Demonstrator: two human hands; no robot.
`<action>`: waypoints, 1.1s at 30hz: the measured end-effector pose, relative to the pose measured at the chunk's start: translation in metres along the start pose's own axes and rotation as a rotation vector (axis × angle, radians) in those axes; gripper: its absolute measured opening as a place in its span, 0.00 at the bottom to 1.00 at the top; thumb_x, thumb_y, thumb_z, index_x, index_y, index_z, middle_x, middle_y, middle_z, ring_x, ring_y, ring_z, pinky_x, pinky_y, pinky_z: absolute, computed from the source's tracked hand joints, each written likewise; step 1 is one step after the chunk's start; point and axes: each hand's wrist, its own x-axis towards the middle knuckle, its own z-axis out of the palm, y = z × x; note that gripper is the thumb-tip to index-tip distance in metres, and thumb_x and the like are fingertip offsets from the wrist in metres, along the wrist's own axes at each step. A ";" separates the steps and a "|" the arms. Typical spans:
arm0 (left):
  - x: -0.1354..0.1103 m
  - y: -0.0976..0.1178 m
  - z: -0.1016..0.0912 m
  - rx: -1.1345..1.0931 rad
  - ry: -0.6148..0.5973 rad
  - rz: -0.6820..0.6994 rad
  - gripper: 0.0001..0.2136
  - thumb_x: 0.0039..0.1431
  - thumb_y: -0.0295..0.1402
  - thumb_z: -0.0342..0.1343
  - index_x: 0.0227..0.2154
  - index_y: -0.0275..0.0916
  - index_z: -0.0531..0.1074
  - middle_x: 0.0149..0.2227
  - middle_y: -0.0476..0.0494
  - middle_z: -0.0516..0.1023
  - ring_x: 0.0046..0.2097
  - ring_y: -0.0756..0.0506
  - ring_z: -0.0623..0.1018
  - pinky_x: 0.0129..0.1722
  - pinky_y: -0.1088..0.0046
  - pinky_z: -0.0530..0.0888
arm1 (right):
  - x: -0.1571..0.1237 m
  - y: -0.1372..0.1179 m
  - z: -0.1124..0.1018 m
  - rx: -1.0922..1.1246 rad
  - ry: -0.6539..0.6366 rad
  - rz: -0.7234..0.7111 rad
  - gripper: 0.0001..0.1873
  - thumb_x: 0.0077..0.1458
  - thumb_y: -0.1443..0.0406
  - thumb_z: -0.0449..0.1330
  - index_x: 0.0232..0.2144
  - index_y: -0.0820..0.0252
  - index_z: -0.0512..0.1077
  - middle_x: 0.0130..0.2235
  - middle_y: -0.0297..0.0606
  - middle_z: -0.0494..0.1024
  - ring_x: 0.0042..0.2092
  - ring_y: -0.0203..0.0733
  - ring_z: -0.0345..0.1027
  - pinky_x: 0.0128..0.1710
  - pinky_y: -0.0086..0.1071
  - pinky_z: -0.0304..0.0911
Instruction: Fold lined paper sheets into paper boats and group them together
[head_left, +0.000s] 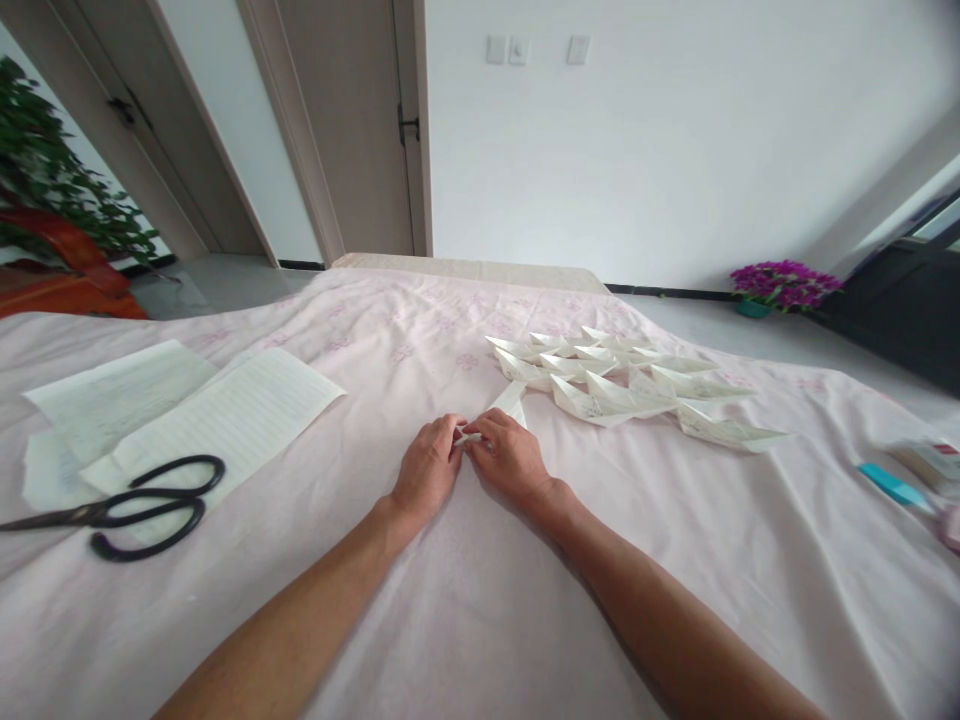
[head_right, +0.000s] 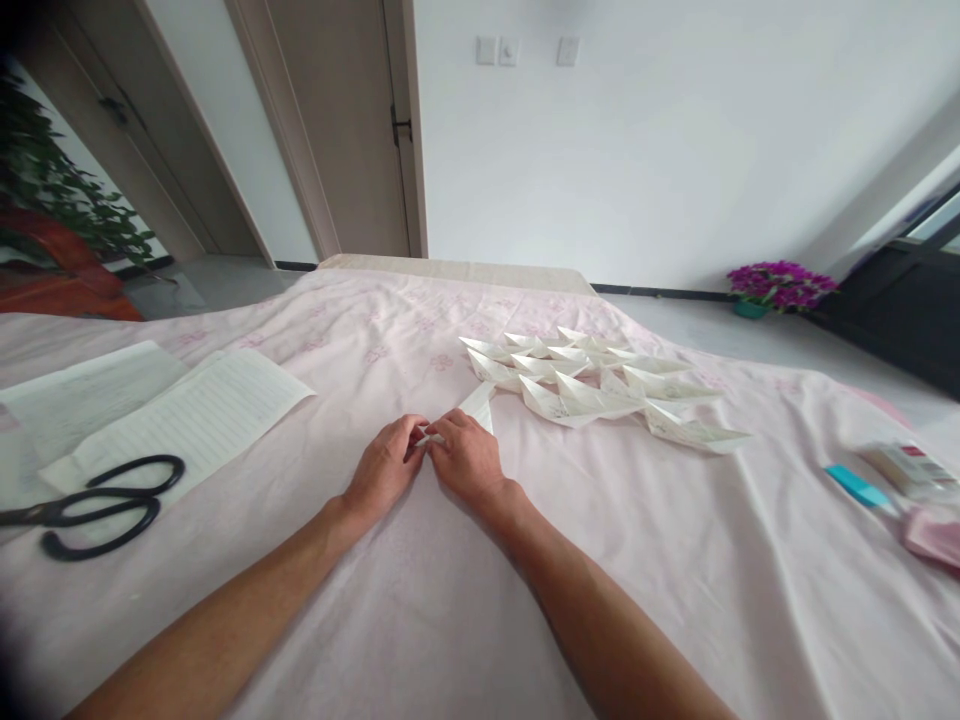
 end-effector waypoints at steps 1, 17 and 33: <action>0.000 0.000 0.000 -0.001 -0.002 0.002 0.17 0.55 0.18 0.51 0.46 0.43 0.65 0.37 0.47 0.74 0.40 0.44 0.75 0.43 0.66 0.74 | 0.000 0.001 0.001 0.032 0.011 -0.007 0.12 0.55 0.71 0.58 0.39 0.54 0.77 0.40 0.36 0.76 0.42 0.39 0.70 0.41 0.29 0.63; 0.001 0.003 -0.001 -0.002 -0.018 -0.014 0.17 0.55 0.18 0.51 0.45 0.42 0.64 0.40 0.44 0.74 0.43 0.43 0.75 0.45 0.64 0.74 | 0.005 0.001 0.007 0.188 0.032 -0.006 0.08 0.57 0.70 0.61 0.33 0.55 0.80 0.37 0.36 0.77 0.38 0.36 0.70 0.41 0.28 0.64; 0.000 0.001 -0.001 -0.010 -0.026 -0.024 0.13 0.55 0.19 0.51 0.41 0.41 0.64 0.37 0.46 0.73 0.41 0.44 0.74 0.44 0.65 0.73 | 0.002 0.018 0.008 0.099 0.038 -0.217 0.09 0.61 0.67 0.59 0.37 0.54 0.80 0.40 0.37 0.79 0.41 0.39 0.70 0.42 0.31 0.63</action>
